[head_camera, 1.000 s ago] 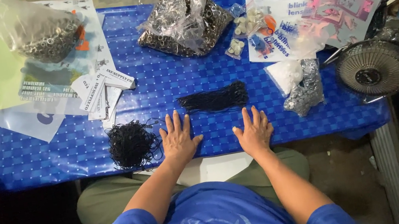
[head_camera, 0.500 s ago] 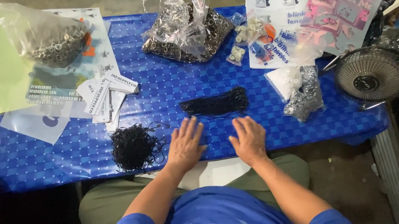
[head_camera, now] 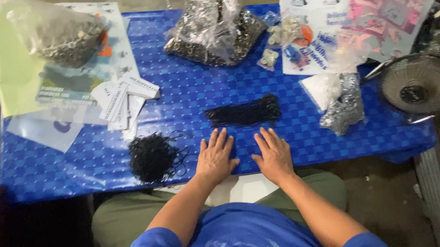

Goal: Sorting small black zip ties and other small components on a table into organized piles.

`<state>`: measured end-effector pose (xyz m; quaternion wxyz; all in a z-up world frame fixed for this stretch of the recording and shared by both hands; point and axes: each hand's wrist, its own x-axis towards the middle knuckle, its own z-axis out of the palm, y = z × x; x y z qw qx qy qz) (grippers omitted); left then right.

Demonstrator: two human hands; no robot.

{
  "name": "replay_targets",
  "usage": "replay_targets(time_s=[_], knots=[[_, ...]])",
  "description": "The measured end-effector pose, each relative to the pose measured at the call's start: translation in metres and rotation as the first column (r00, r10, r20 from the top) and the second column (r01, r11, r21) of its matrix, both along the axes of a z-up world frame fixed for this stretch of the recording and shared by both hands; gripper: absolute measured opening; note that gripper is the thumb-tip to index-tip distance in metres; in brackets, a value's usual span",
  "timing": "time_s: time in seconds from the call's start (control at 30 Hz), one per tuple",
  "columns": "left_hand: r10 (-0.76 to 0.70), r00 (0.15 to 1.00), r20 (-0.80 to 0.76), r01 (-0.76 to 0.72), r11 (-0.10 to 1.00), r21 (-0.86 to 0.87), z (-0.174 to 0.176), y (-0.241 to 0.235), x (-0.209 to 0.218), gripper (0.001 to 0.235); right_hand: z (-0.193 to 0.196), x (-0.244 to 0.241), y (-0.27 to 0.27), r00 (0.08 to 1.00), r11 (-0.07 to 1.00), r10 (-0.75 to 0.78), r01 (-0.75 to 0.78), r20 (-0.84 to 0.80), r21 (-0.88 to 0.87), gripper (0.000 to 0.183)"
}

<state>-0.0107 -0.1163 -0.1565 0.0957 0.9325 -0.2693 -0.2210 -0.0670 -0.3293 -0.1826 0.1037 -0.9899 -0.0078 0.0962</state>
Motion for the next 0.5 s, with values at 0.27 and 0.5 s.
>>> replay_targets(time_s=[0.27,0.5], knots=[[0.434,0.734,0.523,-0.282,0.895,-0.347,0.007,0.074,-0.042,0.07,-0.025,-0.037,-0.002,0.986,0.997,0.05,-0.04,0.157,-0.069,0.06],[0.694,0.719,0.036,-0.694,0.714,0.094,0.012,0.133,-0.034,0.088,-0.011,-0.025,0.026,0.994,0.986,-0.052,0.036,-0.095,-0.16,0.065]])
